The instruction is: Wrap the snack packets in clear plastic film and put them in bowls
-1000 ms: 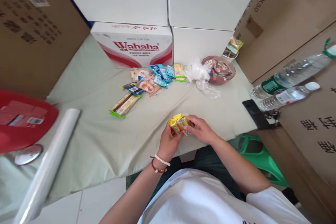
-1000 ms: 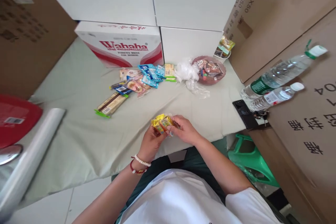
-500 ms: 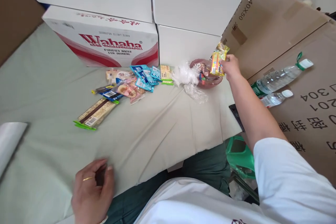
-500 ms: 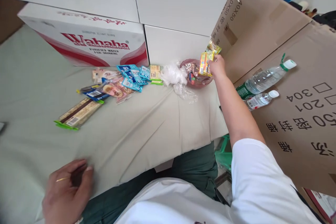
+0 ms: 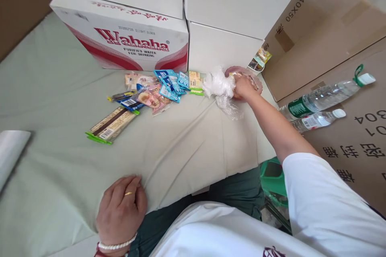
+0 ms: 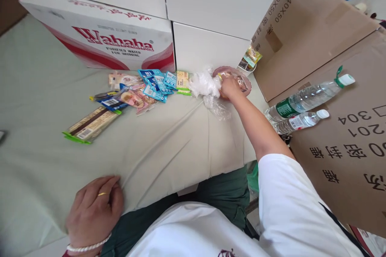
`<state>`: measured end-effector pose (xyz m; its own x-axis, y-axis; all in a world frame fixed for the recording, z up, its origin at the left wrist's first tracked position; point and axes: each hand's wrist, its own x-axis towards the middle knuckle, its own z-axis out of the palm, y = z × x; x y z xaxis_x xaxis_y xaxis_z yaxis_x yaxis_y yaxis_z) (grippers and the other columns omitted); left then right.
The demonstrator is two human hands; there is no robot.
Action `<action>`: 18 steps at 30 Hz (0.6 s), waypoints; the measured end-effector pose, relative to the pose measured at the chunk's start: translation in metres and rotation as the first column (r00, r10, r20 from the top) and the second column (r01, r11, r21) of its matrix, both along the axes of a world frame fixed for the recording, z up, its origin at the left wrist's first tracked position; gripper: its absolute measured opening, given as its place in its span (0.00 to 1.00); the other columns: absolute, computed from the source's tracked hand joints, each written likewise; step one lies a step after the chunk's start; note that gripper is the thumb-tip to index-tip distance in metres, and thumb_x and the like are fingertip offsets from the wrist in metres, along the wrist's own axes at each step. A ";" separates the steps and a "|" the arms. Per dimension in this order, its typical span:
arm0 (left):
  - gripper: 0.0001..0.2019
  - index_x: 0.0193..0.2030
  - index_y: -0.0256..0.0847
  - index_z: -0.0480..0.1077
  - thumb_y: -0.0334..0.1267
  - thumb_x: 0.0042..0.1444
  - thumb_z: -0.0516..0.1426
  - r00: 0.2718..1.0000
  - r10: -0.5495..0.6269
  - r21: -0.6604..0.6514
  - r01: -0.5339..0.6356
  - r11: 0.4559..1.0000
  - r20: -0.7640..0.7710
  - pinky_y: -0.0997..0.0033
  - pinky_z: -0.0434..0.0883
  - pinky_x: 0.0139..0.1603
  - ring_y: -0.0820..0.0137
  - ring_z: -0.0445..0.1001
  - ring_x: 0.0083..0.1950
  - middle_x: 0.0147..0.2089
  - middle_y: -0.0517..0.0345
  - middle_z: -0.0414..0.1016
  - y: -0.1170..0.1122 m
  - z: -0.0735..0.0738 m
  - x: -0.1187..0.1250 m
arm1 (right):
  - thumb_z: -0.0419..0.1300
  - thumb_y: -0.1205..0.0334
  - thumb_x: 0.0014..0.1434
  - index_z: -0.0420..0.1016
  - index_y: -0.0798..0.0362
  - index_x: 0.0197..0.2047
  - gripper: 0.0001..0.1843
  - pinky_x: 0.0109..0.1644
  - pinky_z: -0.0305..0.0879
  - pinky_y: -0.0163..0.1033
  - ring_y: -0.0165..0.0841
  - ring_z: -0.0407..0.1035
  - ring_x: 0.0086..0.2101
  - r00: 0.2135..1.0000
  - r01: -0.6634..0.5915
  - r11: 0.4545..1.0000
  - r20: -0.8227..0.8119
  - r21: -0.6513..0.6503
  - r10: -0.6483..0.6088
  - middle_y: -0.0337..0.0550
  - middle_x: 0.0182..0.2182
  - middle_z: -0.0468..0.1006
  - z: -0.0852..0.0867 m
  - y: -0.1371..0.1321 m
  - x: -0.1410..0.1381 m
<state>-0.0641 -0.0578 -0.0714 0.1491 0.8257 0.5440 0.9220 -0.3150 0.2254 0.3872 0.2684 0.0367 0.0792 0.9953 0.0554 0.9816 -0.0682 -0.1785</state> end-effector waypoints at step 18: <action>0.05 0.42 0.42 0.77 0.33 0.60 0.60 0.925 0.023 -0.040 -0.008 0.999 0.380 0.57 0.75 0.51 0.60 0.79 0.45 0.43 0.48 0.81 -0.009 0.010 0.010 | 0.53 0.64 0.68 0.83 0.53 0.47 0.16 0.47 0.69 0.45 0.41 0.72 0.39 0.936 -0.135 0.985 -0.313 0.110 0.163 0.50 0.38 0.77 -0.079 -0.221 -0.037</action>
<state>-0.0542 -0.0667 -0.0615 -0.0762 0.8470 0.5261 0.7694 -0.2856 0.5713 0.3502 0.0476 -0.0421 -0.0419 0.9898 0.1365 0.8693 0.1035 -0.4833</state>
